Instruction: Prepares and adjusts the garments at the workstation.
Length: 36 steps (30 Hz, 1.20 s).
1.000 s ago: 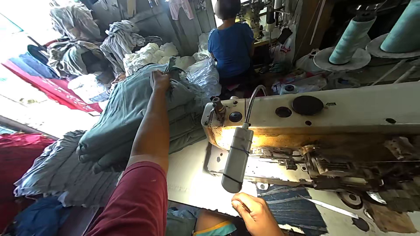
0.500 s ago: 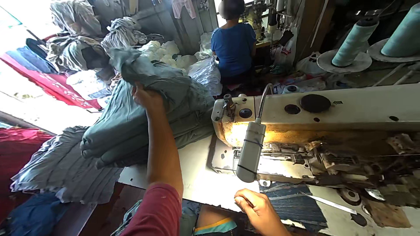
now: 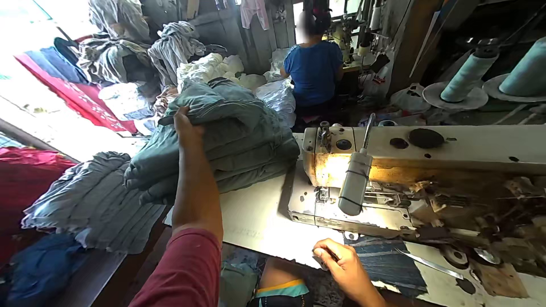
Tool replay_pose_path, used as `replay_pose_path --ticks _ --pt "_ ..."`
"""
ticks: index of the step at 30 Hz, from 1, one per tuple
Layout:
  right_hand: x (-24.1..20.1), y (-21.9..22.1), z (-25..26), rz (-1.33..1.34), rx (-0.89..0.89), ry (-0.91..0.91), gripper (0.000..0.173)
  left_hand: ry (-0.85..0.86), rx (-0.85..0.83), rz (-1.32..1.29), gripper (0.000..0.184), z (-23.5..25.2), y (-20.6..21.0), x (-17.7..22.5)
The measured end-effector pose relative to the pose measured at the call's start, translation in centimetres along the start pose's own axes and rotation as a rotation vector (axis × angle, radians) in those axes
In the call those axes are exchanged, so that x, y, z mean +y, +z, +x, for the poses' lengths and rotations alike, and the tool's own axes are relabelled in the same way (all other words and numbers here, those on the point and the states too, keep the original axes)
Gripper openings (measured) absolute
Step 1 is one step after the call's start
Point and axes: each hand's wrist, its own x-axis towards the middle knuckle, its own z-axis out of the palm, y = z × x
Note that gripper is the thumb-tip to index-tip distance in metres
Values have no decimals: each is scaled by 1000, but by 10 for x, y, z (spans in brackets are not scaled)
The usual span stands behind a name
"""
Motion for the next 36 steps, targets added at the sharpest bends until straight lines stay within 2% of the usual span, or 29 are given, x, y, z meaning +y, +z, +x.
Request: replay_pose_path --ticks 3,6,11,12,14,15,17,22,25,27,29,30,31,32,33,34,36 --pt "0 0 0 15 -7 -7 18 95 -74 14 42 -36 -16 5" --pt "1 -1 -2 28 0 -33 16 201 -119 121 38 -97 -39 15" --pt "0 -1 -2 17 -22 -9 15 207 -12 317 51 -207 -123 6" --pt "0 0 -2 20 -23 -2 15 204 -45 325 47 -232 -136 3" --pt "-1 0 -2 26 -27 -1 15 141 -115 324 27 -278 -158 -3" --pt "-1 1 -2 23 -31 -3 15 90 -147 327 18 -298 -163 -4" --pt "-2 2 -1 17 -32 2 15 14 -187 336 20 -328 -169 -7" --pt "-8 3 0 27 -8 -14 13 2 -346 426 20 -379 -160 0" --pt "-7 3 1 25 2 -31 12 -231 -468 567 30 -417 -137 11" --pt "-7 3 0 39 7 -23 12 -417 -504 618 35 -428 -148 -12" --pt "-9 3 1 51 15 -15 12 -487 -594 474 41 -432 -168 -40" --pt "-9 3 0 56 21 -18 12 -543 -728 437 47 -430 -177 -42" --pt "-8 3 0 56 23 -22 12 -574 -929 419 52 -423 -182 -38" --pt "-7 2 1 53 24 -27 12 -561 -1140 410 55 -412 -183 -30" --pt "-6 2 2 48 23 -30 12 -522 -1276 390 54 -397 -180 -20" --pt "-5 2 2 44 19 -31 12 -455 -1307 386 52 -381 -172 -9" --pt "-4 2 3 41 9 -32 13 -209 -1167 464 43 -340 -148 16"
